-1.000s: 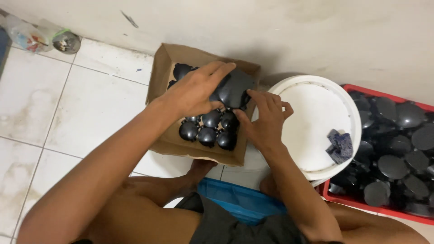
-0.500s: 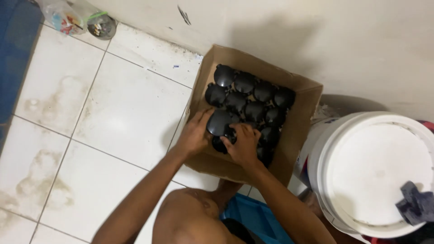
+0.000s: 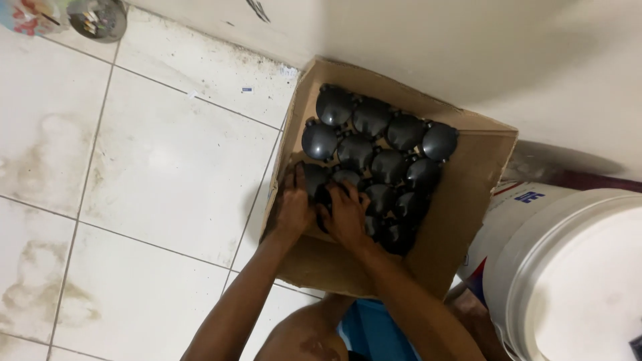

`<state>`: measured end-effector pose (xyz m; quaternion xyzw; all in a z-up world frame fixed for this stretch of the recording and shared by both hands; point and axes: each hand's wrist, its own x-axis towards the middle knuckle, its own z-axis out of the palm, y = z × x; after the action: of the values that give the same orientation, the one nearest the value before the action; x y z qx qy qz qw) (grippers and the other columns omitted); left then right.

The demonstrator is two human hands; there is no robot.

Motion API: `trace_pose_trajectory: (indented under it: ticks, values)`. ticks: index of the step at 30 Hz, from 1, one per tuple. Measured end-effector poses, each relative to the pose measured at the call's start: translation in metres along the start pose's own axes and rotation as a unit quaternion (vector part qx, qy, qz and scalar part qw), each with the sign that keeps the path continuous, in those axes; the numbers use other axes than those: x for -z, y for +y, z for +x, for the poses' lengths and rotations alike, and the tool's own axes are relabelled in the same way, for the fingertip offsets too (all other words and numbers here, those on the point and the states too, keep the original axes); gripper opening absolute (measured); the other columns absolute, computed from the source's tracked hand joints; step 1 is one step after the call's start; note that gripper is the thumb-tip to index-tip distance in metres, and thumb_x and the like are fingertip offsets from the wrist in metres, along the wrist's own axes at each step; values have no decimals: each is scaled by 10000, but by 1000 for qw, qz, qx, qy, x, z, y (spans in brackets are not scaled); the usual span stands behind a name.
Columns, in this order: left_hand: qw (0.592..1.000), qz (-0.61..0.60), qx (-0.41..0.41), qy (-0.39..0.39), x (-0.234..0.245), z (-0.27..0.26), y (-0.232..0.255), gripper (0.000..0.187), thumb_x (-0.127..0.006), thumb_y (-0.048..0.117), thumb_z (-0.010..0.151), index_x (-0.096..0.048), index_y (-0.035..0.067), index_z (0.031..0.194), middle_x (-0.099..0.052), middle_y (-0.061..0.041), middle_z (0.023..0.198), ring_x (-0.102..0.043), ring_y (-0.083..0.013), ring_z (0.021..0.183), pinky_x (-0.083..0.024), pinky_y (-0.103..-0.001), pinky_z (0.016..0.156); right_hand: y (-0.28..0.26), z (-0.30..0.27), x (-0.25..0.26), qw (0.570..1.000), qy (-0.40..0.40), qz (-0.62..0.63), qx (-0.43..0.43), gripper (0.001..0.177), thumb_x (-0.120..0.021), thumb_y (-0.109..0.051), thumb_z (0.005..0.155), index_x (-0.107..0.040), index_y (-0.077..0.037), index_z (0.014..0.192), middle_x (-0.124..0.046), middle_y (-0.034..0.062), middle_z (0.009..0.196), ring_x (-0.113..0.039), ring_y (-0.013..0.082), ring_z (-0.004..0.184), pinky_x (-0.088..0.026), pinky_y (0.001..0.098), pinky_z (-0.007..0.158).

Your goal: Cleaning black plastic components with a cloth and sorting them into a box

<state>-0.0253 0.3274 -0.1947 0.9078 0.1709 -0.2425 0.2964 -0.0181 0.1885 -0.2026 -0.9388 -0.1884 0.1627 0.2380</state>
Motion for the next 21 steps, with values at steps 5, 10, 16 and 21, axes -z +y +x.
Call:
trace_pose_trajectory:
  ticks: [5, 10, 16, 21]
  values:
    - [997, 28, -14, 70, -2, 11, -1, 960, -747, -44, 693, -257, -16, 1517, -445, -286, 1369, -533, -461, 1211, -583, -502, 879, 4, 7, -3, 997, -44, -60, 16, 444, -692, -234, 878, -552, -104, 1279, -660, 134, 1141, -398, 361, 1346, -290, 583, 976]
    - [997, 32, -11, 67, -11, 21, -7, 968, -742, -63, 663, -283, 20, 1510, -419, -244, 1402, -517, -434, 1236, -574, -462, 902, 15, 7, -26, 990, -110, -88, 10, 583, -675, -285, 877, -481, -146, 1410, -479, 94, 1443, -280, 371, 1402, -274, 610, 990]
    - [996, -87, 5, 35, -28, 32, -19, 1024, -739, -124, 648, -216, 23, 1517, -369, -266, 1447, -461, -436, 1297, -495, -474, 1035, 17, 2, -30, 986, -104, -126, 14, 568, -676, -296, 888, -496, -147, 1405, -427, 74, 1469, -278, 346, 1406, -281, 581, 997]
    - [997, -57, 16, 54, -3, 25, 0, 876, -695, -80, 702, -311, 60, 1477, -491, -237, 1337, -557, -456, 1192, -523, -480, 970, 17, -2, -26, 981, -145, -127, 23, 716, -671, -243, 883, -336, -180, 1513, -275, 93, 1559, -238, 366, 1405, -296, 606, 991]
